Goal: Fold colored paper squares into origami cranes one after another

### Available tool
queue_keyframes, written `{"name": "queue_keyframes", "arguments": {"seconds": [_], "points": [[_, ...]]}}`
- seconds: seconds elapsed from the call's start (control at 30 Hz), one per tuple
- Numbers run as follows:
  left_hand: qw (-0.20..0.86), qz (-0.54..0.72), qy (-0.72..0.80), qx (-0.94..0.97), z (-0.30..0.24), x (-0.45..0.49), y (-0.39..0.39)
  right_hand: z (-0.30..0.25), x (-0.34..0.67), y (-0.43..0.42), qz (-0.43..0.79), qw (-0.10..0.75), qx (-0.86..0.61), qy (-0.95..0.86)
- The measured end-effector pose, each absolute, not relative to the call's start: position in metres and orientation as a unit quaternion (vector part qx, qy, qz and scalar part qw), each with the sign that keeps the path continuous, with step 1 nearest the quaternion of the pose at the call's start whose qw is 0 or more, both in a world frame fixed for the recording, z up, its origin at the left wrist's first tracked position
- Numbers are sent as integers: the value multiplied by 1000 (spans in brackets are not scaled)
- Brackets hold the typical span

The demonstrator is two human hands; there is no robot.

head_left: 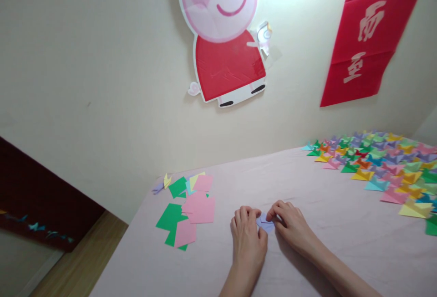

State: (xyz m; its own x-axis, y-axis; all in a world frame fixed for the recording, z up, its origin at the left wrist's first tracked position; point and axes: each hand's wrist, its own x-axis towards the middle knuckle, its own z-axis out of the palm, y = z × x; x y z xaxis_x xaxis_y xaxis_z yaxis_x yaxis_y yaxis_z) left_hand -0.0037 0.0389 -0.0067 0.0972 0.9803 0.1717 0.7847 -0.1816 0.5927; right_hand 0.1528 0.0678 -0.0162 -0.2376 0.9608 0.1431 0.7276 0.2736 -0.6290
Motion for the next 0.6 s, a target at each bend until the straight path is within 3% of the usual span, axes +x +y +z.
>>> {"name": "queue_keyframes", "arguments": {"seconds": [0.4,0.6], "points": [[205,306,582,725,-10,-6,36,-15,153,63,217,329,-537,-746],[237,345,597,685,-11,-7,37,-13,151,61,281,380,-462,-750]]}}
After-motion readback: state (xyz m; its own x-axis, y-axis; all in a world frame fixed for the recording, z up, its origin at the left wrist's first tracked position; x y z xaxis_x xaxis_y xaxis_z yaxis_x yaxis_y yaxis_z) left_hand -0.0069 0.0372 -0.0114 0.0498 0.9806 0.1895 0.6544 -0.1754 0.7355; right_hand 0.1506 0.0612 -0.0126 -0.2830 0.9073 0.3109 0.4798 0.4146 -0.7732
